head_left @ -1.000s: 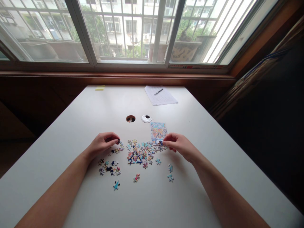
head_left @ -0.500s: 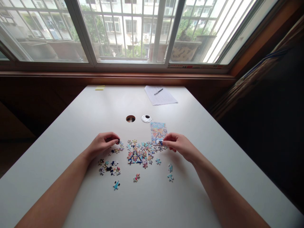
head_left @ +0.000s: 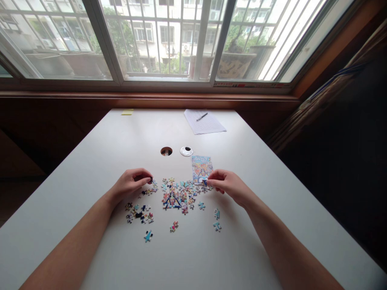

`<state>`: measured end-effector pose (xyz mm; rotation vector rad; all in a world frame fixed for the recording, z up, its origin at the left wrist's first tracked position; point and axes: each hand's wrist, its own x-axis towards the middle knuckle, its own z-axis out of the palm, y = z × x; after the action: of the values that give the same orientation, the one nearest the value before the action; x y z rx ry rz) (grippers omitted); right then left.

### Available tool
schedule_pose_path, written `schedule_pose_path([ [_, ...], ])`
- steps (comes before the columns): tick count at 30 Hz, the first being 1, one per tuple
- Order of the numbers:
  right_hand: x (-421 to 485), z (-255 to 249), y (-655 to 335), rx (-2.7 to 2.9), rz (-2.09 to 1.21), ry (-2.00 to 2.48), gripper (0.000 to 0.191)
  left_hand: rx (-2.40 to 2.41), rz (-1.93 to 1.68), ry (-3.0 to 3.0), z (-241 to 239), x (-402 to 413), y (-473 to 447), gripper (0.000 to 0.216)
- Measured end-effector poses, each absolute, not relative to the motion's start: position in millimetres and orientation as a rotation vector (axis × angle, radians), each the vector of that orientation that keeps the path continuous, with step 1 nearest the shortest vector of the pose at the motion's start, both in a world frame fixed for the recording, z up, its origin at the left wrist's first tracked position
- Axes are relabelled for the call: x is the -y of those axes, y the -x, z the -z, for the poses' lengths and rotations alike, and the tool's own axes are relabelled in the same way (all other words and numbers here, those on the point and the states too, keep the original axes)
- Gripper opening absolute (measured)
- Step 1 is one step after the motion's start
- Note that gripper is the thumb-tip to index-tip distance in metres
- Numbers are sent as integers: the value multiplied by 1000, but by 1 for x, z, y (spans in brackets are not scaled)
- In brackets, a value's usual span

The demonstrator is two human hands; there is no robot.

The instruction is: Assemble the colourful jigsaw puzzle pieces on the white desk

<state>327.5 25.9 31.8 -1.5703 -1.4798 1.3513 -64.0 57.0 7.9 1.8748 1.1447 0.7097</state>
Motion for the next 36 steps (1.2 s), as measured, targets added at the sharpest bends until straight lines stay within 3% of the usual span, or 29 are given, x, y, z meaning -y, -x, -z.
schedule_pose_path([
  [36,-26,-32,-328,1488,-1409,1506,23,-1154,-713,-1894,-7,-57,65,22],
])
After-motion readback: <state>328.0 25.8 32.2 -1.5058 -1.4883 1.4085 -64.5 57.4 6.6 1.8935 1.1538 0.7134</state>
